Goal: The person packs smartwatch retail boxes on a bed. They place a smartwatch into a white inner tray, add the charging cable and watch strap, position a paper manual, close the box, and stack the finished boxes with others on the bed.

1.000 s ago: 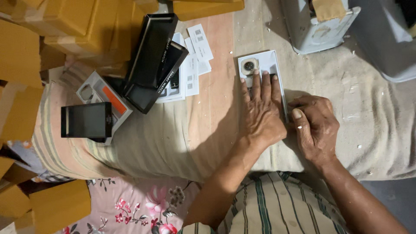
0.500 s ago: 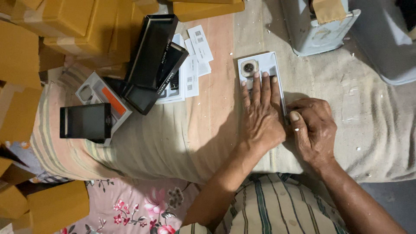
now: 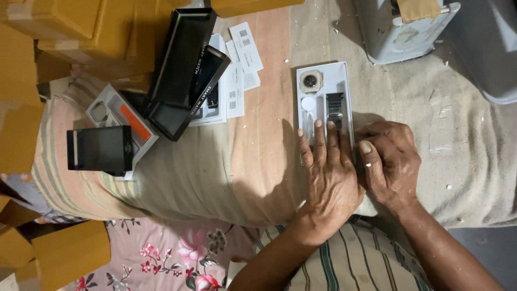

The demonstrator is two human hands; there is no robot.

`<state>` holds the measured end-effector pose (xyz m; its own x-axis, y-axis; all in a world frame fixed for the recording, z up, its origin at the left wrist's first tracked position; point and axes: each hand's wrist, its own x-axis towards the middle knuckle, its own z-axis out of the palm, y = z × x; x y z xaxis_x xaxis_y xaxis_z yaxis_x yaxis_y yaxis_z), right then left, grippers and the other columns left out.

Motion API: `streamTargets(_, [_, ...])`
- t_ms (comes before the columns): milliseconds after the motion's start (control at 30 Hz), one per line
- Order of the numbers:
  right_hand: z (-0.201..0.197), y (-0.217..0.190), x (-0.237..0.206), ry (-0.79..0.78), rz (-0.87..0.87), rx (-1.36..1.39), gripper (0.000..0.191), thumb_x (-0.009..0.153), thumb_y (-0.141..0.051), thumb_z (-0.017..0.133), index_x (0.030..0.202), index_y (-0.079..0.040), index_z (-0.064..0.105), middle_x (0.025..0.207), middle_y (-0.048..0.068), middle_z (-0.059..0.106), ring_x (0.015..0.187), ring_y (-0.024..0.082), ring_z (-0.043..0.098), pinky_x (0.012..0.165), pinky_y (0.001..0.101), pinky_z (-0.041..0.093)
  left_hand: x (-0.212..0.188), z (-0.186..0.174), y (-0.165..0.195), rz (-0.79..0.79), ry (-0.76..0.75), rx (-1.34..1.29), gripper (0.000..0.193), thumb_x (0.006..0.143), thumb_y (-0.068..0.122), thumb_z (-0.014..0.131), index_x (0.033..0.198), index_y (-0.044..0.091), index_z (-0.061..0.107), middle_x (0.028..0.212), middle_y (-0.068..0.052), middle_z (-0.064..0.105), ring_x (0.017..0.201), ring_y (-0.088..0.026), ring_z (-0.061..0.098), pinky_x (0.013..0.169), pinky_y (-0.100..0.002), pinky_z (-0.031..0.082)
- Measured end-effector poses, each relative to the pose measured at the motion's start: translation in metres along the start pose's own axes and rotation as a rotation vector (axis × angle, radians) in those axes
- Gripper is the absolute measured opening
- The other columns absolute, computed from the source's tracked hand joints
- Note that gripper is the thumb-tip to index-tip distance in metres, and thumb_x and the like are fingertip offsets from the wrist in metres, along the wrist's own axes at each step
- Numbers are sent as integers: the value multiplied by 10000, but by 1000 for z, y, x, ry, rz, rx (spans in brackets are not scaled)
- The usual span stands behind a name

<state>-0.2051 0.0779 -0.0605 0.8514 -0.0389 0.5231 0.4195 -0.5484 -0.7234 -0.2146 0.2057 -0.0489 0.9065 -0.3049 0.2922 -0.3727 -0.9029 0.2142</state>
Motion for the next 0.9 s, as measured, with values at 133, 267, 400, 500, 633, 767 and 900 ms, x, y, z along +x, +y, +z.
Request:
streamTargets(133, [1, 1, -1, -21, 11, -20, 158, 1054, -122, 616, 1000, 3, 698, 1136, 143, 695, 1112, 315, 614, 1008, 410, 475, 4, 0, -4, 0, -69, -47, 902, 674, 305, 774, 1415, -140, 520, 1532, -352, 453, 1554, -465, 282, 1273, -667, 18])
streamTargets(267, [-1, -3, 3, -49, -20, -58, 189, 1056, -157, 589, 1070, -1, 695, 1178, 152, 680, 1182, 334, 601, 1048, 447, 464, 6, -7, -5, 15, -41, -102, 886, 734, 285, 780, 1433, -169, 481, 1536, -383, 418, 1558, -472, 266, 1302, -648, 27])
streamTargets(400, [-5, -13, 9, -158, -78, -71, 302, 1048, -194, 565, 1260, 7, 641, 1329, 185, 633, 1351, 377, 532, 1154, 494, 416, -7, -17, -20, 56, -67, -253, 879, 748, 280, 727, 1472, -122, 432, 1603, -344, 353, 1570, -475, 245, 1304, -619, 63])
streamTargets(500, [2, -22, 11, -272, -225, -397, 576, 944, -254, 552, 1411, 84, 547, 1502, 307, 494, 1468, 488, 362, 1222, 561, 298, -28, -23, -38, 33, 165, -361, 737, 937, 233, 614, 1571, -68, 391, 1684, -308, 301, 1616, -473, 237, 1357, -597, 106])
streamTargets(633, [25, -26, 15, -412, -214, -629, 759, 947, -514, 518, 1435, 67, 521, 1559, 240, 441, 1508, 450, 287, 1234, 579, 189, -37, -22, -63, -98, 257, -426, 645, 1009, 220, 534, 1570, -64, 394, 1678, -270, 326, 1600, -464, 273, 1348, -588, 137])
streamTargets(767, [33, -22, 20, -426, -188, -680, 790, 952, -588, 481, 1443, 28, 532, 1548, 201, 477, 1528, 438, 288, 1253, 599, 153, -36, -23, -77, -69, 193, -324, 616, 981, 222, 549, 1515, -69, 450, 1600, -263, 427, 1559, -420, 354, 1333, -574, 161])
streamTargets(900, [35, -19, 19, -425, -187, -678, 750, 963, -568, 486, 1446, 3, 541, 1539, 183, 511, 1546, 425, 299, 1272, 619, 148, -34, -26, -81, -30, 173, -217, 605, 965, 213, 551, 1476, -104, 483, 1540, -269, 511, 1534, -379, 398, 1331, -542, 182])
